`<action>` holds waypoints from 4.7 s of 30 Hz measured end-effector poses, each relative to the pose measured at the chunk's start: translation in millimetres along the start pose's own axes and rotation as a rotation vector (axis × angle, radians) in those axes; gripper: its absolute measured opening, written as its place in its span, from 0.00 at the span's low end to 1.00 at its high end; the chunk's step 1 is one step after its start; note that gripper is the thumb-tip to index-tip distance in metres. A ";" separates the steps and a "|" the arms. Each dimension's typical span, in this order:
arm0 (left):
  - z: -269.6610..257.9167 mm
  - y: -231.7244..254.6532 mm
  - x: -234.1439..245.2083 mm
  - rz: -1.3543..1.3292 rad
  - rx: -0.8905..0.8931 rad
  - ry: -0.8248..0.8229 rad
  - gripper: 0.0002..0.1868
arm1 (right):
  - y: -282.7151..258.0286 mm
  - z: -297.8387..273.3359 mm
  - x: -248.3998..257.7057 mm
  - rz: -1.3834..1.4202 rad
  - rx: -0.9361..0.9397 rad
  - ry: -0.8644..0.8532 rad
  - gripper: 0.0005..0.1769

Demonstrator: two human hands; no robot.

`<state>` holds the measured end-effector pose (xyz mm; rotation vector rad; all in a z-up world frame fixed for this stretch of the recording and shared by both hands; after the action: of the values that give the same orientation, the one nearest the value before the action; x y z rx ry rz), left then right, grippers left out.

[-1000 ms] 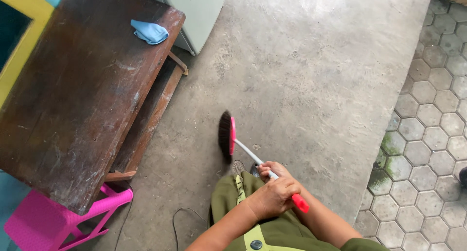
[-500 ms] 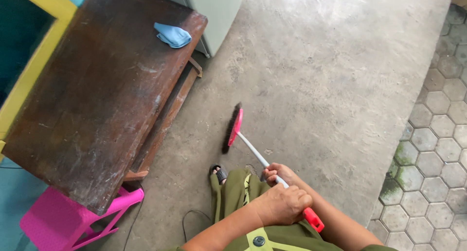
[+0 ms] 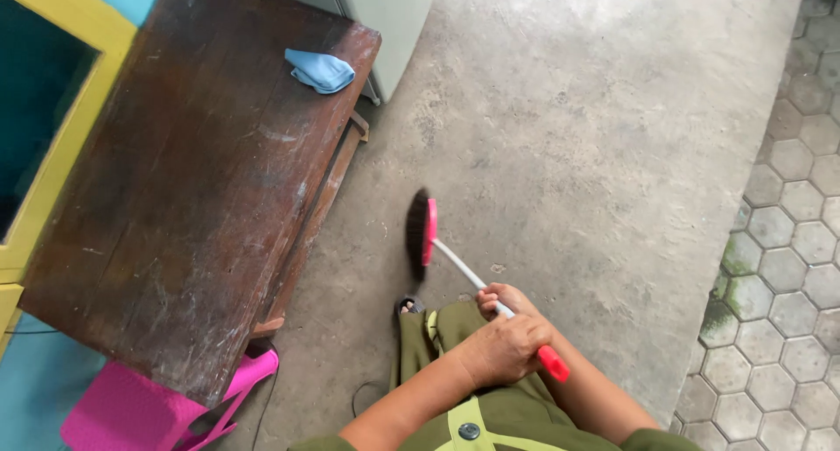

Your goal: The person sweeps a concrete floor with a pink broom in a garage-like area. The person moves the broom back and forth across the floor, sweeping debris toward the center of the frame.

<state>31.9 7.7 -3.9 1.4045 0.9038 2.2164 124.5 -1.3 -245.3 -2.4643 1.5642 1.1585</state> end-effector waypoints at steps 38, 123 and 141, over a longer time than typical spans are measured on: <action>-62.2 -23.4 70.5 -0.205 -0.113 -0.088 0.18 | 10.9 43.5 -30.3 -0.061 0.474 0.093 0.06; 232.0 -157.4 110.3 -0.524 -0.253 -0.179 0.12 | -230.1 -67.2 -156.1 0.282 0.582 0.126 0.07; 241.2 -250.5 164.0 -0.435 -0.229 -0.307 0.13 | -269.9 71.7 -206.9 0.418 0.209 -0.242 0.08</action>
<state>168.5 367.0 6.0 1.2534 0.7355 1.6687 246.3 322.7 -276.4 -1.8420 2.0559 1.2039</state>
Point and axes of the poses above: each hand's wrist, its own z-axis towards the middle knuckle, its own x-axis out of the back of the hand, y = z × x, the point moved 3 cm from there along z, towards the middle knuckle, and after that the axes turned 3 degrees about -y, right-handed, at the moved point
